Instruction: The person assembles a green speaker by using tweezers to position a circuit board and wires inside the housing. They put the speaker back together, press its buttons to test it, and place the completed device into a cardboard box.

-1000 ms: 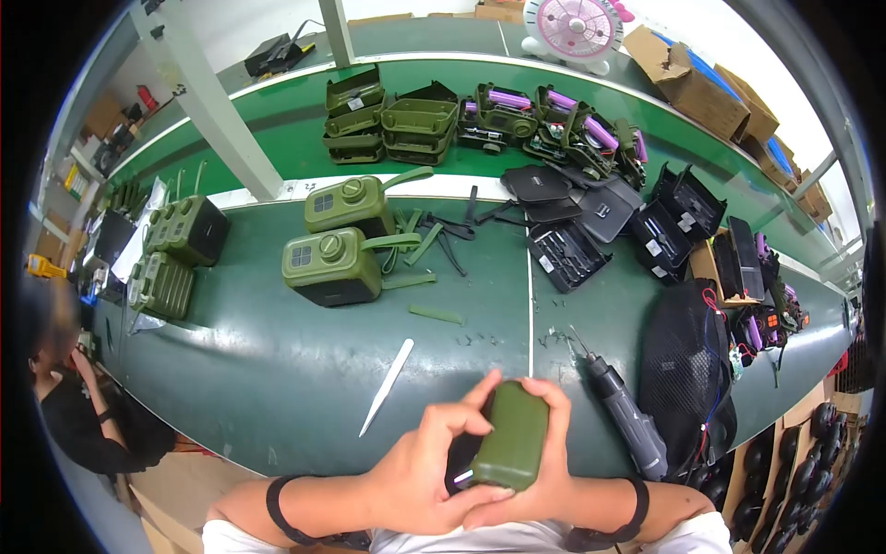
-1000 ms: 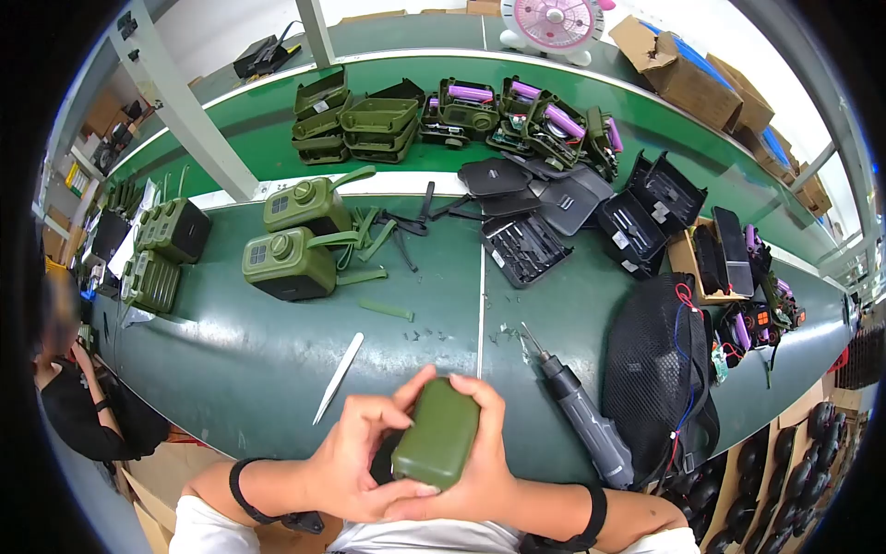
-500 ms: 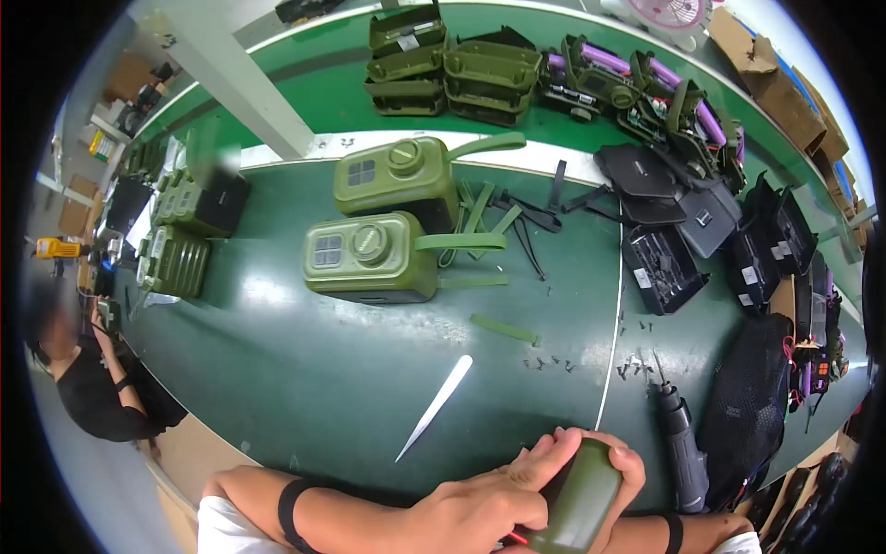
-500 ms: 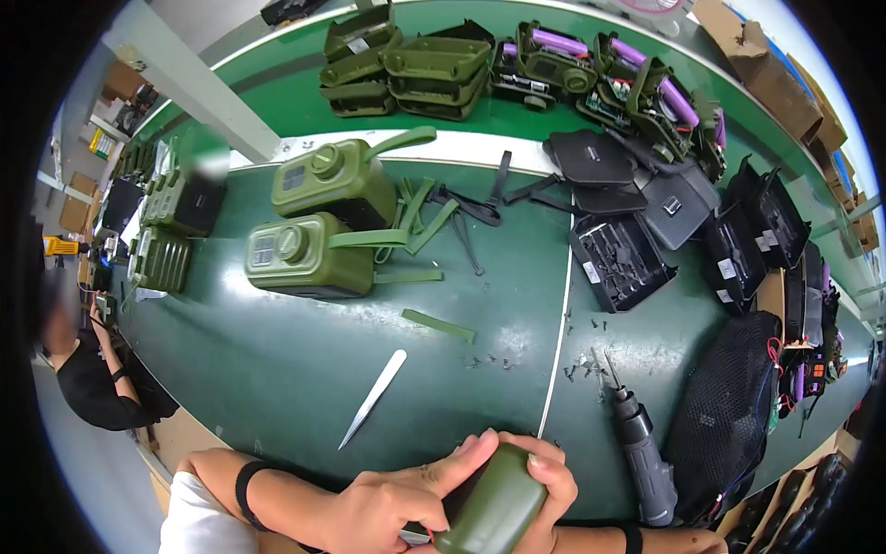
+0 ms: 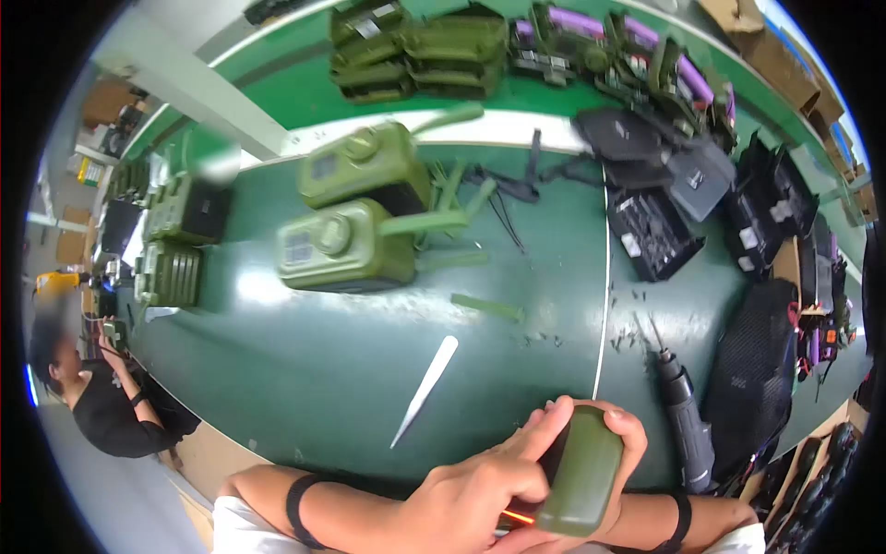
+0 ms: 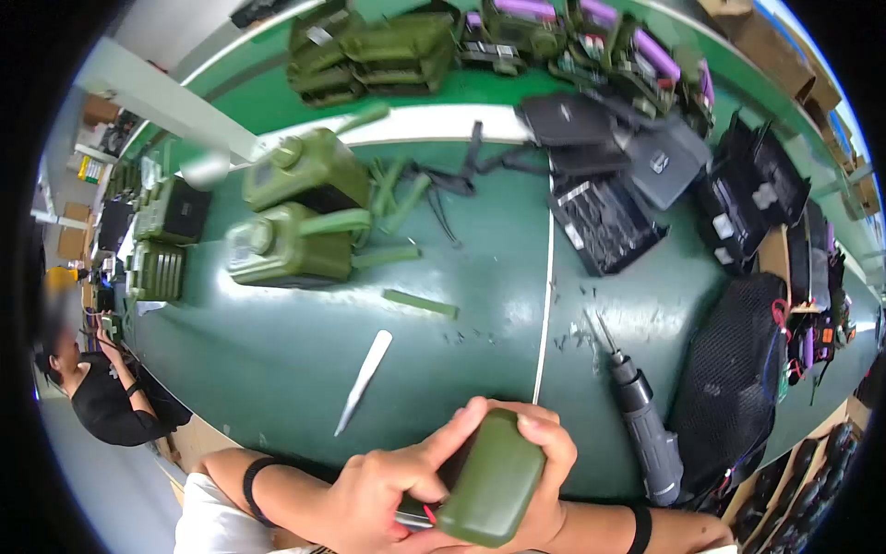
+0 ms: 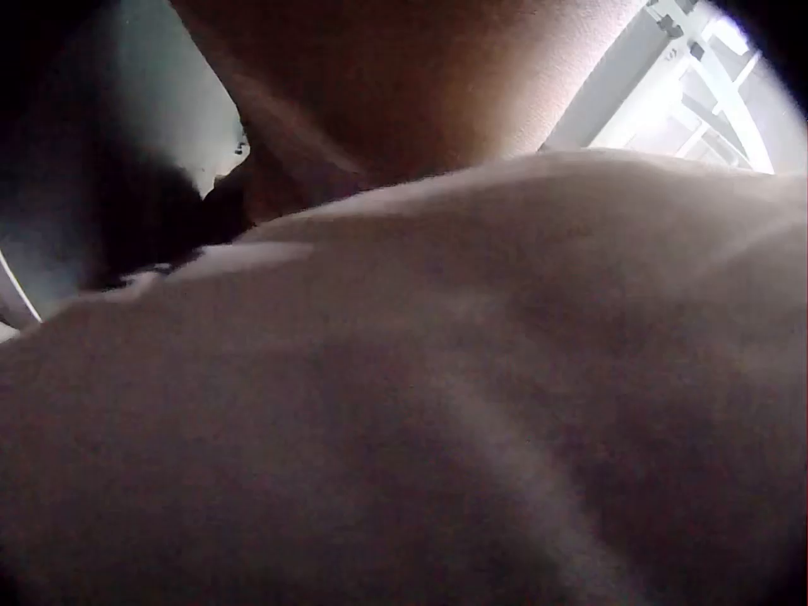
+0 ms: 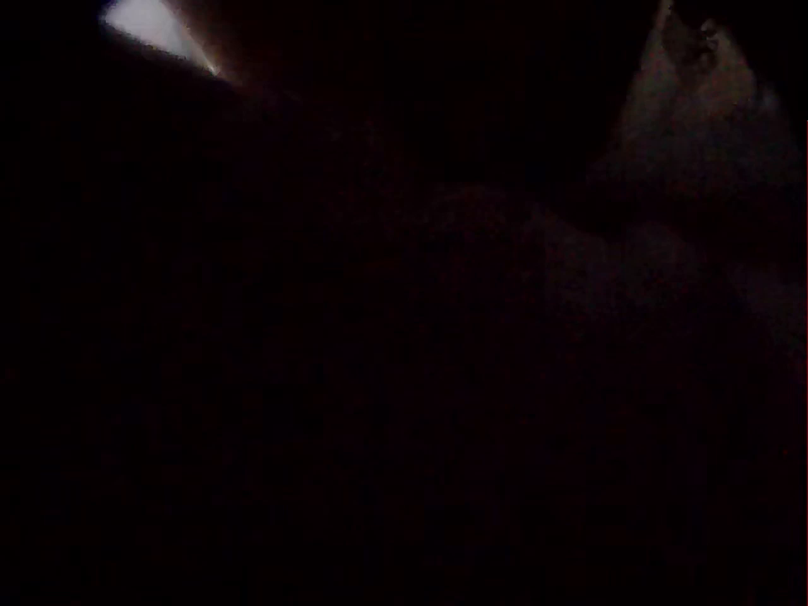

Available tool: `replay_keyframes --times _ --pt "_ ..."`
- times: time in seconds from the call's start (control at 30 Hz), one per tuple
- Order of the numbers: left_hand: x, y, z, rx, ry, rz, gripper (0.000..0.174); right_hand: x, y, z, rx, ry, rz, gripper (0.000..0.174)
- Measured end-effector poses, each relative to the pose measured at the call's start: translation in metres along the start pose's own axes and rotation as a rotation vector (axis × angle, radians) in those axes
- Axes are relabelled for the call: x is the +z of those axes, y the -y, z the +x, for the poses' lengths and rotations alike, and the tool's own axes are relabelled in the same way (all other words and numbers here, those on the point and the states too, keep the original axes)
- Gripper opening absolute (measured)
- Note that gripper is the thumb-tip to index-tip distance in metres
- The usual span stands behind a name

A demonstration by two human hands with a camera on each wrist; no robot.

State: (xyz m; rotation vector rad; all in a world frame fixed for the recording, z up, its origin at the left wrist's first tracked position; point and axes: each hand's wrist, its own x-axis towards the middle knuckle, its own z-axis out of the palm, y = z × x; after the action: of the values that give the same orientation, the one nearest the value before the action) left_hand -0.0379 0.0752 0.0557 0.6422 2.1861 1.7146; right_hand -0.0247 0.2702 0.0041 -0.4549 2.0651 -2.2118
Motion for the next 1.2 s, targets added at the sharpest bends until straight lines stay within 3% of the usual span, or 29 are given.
replay_keyframes --times 0.03,0.07,0.17,0.23,0.3,0.37,0.43,0.5,0.57,0.6,0.73,0.83,0.9,1.2 --pt "0.003 -0.006 0.001 -0.104 -0.072 -0.057 0.058 -0.001 0.0 0.0 -0.037 0.018 -0.002 0.152" --pt "-0.002 -0.004 0.014 0.04 -0.096 0.016 0.06 -0.008 0.001 0.0 0.042 0.06 0.005 0.154" --pt "-0.013 0.001 0.017 0.005 -0.07 -0.042 0.07 -0.02 0.001 -0.004 0.259 0.116 0.081 0.155" --pt "-0.012 0.01 0.015 0.051 -0.061 -0.017 0.072 -0.01 0.005 0.001 0.22 0.035 0.159 0.146" --pt "-0.007 0.013 0.016 0.166 -0.154 -0.04 0.058 -0.006 0.018 0.014 0.138 0.04 0.038 0.134" --pt "-0.018 -0.002 0.017 0.134 -0.082 -0.044 0.051 -0.02 0.018 0.015 0.124 0.097 -0.165 0.125" --pt "-0.011 0.009 0.017 0.202 -0.184 0.011 0.045 -0.018 0.022 0.016 0.06 0.108 -0.241 0.12" --pt "-0.003 0.047 0.025 0.256 -0.117 -0.012 0.049 -0.02 0.022 0.019 0.01 0.148 -0.295 0.115" --pt "-0.013 0.021 0.018 0.25 -0.186 0.018 0.041 -0.015 0.024 0.02 0.083 0.124 -0.197 0.11" --pt "-0.016 0.012 0.016 0.234 -0.232 0.029 0.037 -0.011 0.02 0.021 0.123 0.079 0.021 0.099" --pt "-0.012 0.014 0.02 0.323 -0.35 0.034 0.03 -0.005 0.019 0.03 0.214 0.013 0.325 0.079" --pt "-0.015 0.008 0.02 0.361 -0.369 0.071 0.029 -0.002 0.021 0.032 0.365 0.005 0.423 0.075" --pt "-0.01 0.015 0.021 0.315 -0.42 0.184 0.03 0.008 0.029 0.037 0.27 0.054 0.417 0.072" --pt "-0.003 0.018 0.038 0.316 -0.424 0.222 0.032 -0.011 0.032 0.039 0.392 0.111 0.452 0.068"
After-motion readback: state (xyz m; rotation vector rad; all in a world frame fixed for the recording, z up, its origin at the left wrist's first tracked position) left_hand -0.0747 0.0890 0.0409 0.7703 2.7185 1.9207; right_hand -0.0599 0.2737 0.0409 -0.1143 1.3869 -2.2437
